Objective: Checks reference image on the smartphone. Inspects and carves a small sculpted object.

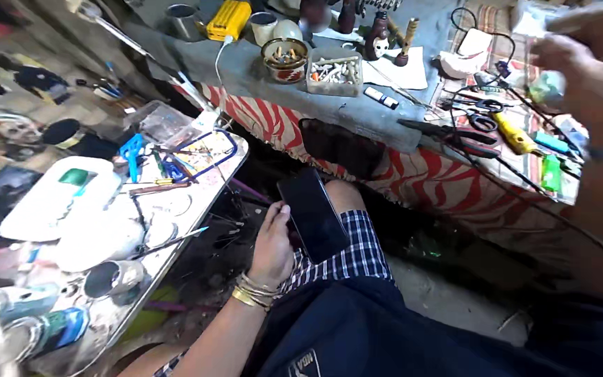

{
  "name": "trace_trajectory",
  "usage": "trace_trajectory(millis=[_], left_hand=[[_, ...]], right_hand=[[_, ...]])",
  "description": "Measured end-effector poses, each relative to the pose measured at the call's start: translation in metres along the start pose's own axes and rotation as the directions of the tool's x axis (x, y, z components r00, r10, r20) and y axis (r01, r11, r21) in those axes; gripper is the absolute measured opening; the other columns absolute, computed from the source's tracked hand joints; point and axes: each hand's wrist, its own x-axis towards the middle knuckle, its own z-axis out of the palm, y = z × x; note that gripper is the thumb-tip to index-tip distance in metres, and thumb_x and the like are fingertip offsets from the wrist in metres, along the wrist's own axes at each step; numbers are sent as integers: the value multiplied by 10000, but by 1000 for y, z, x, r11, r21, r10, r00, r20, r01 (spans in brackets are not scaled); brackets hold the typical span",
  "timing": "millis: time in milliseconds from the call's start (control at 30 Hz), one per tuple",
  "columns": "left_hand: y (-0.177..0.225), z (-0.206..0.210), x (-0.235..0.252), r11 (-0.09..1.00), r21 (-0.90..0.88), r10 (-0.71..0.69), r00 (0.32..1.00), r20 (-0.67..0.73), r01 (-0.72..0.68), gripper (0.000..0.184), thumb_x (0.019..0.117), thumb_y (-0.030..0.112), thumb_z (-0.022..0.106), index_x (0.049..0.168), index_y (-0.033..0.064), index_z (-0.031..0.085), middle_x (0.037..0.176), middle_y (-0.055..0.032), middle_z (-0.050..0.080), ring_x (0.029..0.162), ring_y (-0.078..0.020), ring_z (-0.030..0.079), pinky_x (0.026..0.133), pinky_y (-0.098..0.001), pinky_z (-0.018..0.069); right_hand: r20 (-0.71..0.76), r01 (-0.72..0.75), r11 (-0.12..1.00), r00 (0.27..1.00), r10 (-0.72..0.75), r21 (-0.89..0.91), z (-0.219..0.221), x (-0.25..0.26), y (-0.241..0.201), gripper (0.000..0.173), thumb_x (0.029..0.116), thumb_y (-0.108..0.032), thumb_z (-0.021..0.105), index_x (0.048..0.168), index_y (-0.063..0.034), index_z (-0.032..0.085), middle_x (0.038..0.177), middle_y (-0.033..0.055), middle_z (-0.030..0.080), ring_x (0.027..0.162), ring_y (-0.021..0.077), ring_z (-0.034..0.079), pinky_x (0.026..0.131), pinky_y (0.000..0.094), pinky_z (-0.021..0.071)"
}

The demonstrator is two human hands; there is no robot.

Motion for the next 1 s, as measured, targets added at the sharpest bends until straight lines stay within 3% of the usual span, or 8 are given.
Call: trace_trajectory(millis=[133,267,433,533,600,700,800,1000], left_hand=[[32,-20,-16,990,-132,-55,993,-104,41,370,1125,280,324,1368,84,523,1133,-106,695,1049,-217,696,887,-452,600],[48,-37,-36,971,-218,-118,988,-96,94,462,1125,366,266,1355,91,557,1202,-96,707,1118,-208,693,946,-454,588],[57,-37,-59,928,-349,-128,991,36,132,507,1120,395,205,1271,114,599,1119,-102,730,1040,-211,719,888,-437,612],[50,-33,-71,924,-356,-127,990,59,140,517,1112,448,245,1351,131,576,1201,-126,704,1118,-254,688,957,-489,575],[46,-28,-78,934,-341,-97,995,39,104,512,1107,462,269,1387,147,559,1237,-140,693,1147,-280,676,978,-520,561],[44,-20,-91,953,-303,-53,993,-109,18,477,1105,446,336,1444,162,515,1262,-141,678,1172,-280,662,994,-527,551],[45,-26,-107,965,-249,27,973,-230,-85,427,1108,414,353,1382,166,566,1246,-114,679,1174,-246,655,1003,-502,546],[47,-46,-133,962,-196,106,925,-365,-188,356,1111,368,376,1299,173,607,1225,-61,673,1167,-193,640,1016,-456,531]], right_hand=[[-117,-88,996,989,89,8,-28,-121,25,344,1030,-275,607,1200,21,649,1035,107,710,900,159,696,862,381,596],[0,-332,942,943,332,-49,-31,-208,19,353,1045,-223,567,1139,109,642,968,126,710,830,83,681,792,291,598],[254,-566,807,816,520,166,31,-286,-5,147,982,-119,610,1042,3,666,893,-16,708,775,33,682,749,265,613],[423,-527,783,824,377,329,95,-290,-42,135,974,-192,674,1074,-116,720,970,-43,747,829,66,720,765,266,634],[516,-447,750,841,165,487,136,-272,-78,250,997,-267,669,1209,-142,712,1088,-22,752,948,109,730,834,297,637],[580,-365,640,800,-157,677,185,-233,-131,551,1018,-345,645,1467,-49,526,1308,78,682,1124,200,690,926,368,616],[604,-357,592,743,-289,722,222,-207,-168,746,976,-406,681,1570,-52,401,1411,137,600,1193,238,661,951,385,619],[606,-365,531,688,-400,765,253,-204,-194,684,973,-334,693,1532,-29,444,1332,127,649,1102,212,695,928,349,622]])
